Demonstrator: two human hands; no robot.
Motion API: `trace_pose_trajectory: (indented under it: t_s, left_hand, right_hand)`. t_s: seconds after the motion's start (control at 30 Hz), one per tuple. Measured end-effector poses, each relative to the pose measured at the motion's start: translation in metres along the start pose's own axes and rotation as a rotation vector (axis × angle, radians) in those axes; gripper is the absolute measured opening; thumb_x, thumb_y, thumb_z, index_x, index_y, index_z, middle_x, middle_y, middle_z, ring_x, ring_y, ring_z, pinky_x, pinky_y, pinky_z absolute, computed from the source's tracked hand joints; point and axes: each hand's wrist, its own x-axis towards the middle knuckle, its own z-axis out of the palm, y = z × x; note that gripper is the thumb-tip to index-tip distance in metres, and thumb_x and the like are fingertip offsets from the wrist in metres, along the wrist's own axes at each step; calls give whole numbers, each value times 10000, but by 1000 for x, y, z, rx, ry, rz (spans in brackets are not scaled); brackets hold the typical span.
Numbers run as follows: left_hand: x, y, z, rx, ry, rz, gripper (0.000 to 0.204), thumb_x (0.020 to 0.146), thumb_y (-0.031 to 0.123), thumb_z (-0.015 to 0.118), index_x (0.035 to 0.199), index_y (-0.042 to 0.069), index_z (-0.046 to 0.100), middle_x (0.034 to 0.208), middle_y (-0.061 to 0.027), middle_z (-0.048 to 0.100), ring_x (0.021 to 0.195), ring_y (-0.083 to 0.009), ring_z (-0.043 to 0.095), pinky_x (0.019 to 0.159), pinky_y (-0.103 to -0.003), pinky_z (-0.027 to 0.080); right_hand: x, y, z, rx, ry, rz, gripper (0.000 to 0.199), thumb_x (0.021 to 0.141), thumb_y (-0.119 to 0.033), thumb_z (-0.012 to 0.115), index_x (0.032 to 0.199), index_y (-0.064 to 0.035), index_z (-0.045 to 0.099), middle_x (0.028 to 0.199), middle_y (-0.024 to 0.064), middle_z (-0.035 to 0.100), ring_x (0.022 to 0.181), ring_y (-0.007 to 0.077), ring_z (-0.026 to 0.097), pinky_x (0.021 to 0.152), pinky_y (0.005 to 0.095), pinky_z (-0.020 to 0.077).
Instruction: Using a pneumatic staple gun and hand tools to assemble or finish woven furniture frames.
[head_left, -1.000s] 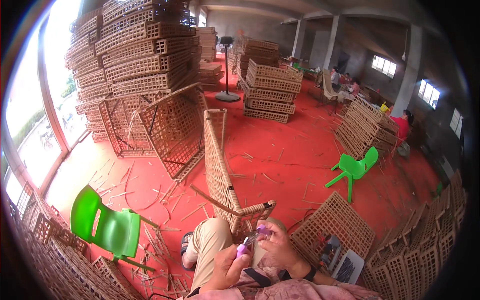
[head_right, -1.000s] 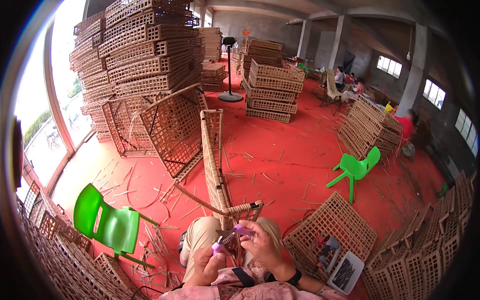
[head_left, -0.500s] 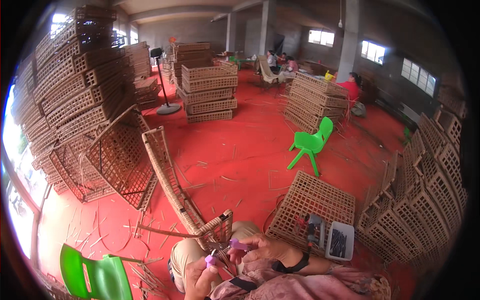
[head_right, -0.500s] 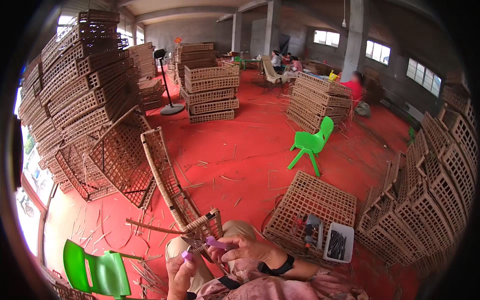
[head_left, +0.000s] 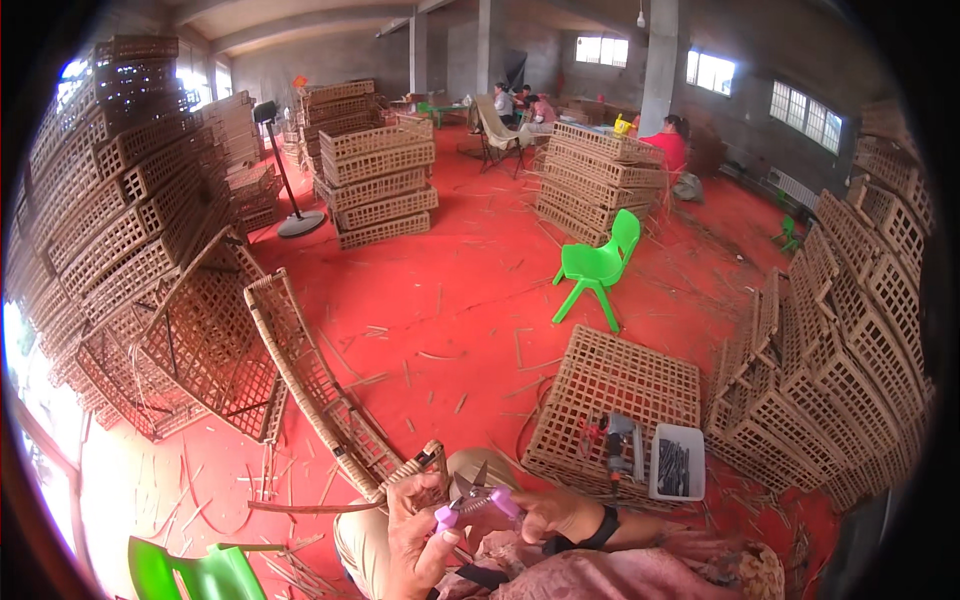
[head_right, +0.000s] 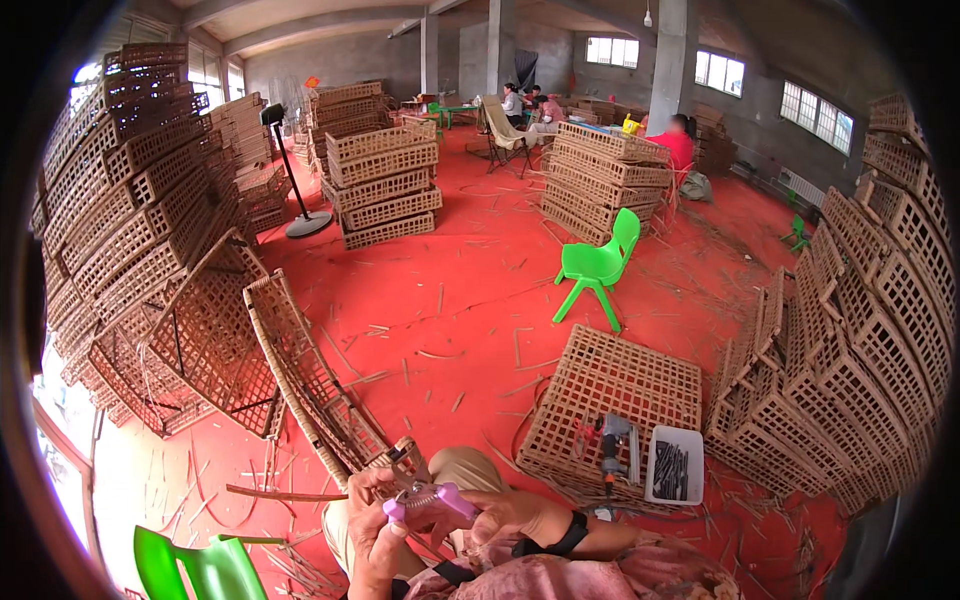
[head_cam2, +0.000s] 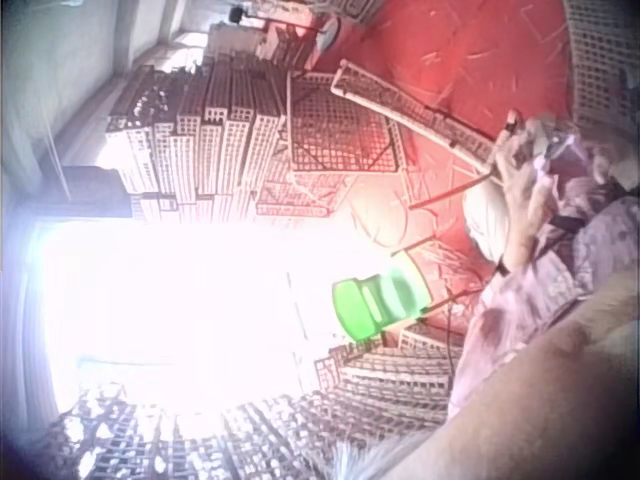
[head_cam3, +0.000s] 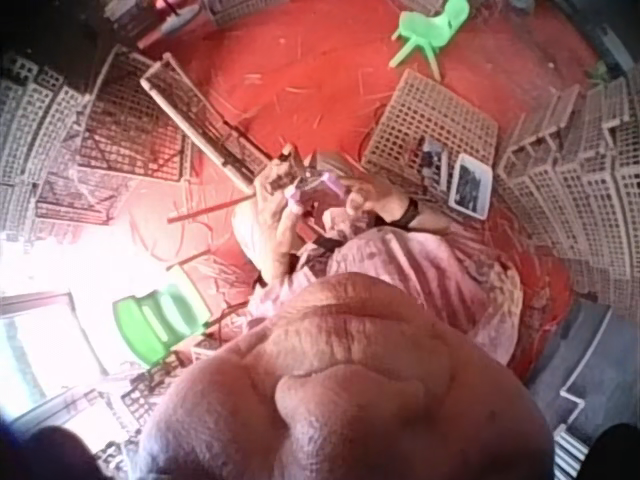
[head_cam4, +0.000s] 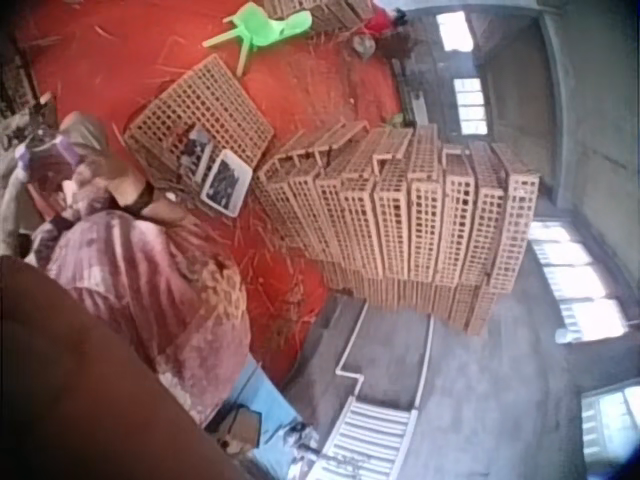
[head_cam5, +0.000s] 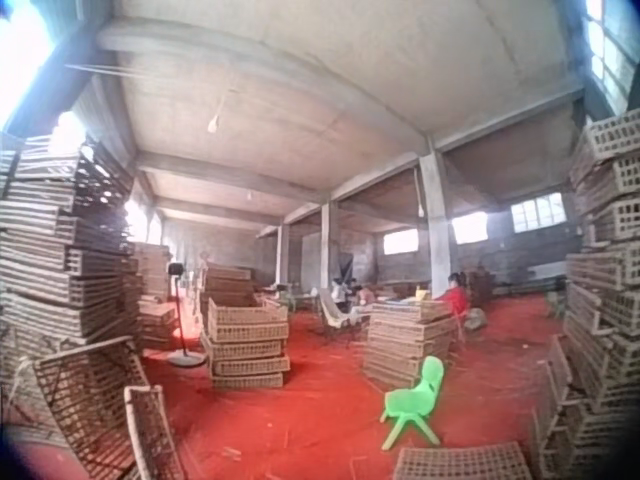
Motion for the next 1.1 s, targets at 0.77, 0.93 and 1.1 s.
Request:
trace_pose_trajectory:
  t_s: [0.77, 0.93, 1.1]
  left_hand:
    - [-5, -6, 10, -3, 224, -3, 384, 935, 390, 581, 989, 11, 619, 1209, -139, 504, 1149, -239, 463, 1018, -393, 340]
    - [-7, -5, 13, -43, 266, -34, 396, 947, 398, 568, 987, 8, 619, 1198, -140, 515, 1144, -242, 468, 1016, -398, 343]
    - [-12, -20, 5, 2, 270, -7, 395, 958, 394, 553, 971, 3, 615, 1179, -133, 527, 1141, -241, 470, 1009, -392, 350]
  right_hand:
    - [3, -48, 75, 10, 228, 105, 314, 809, -311, 701, 628, -118, 531, 594, -66, 396, 531, 80, 347, 494, 261, 277]
    - [4, -40, 70, 71, 151, 68, 252, 841, -290, 653, 687, -115, 558, 627, -61, 419, 533, 84, 350, 491, 253, 272]
    - [7, -39, 71, 47, 277, 152, 231, 880, -259, 606, 704, -115, 569, 626, -55, 444, 551, 80, 403, 506, 236, 310]
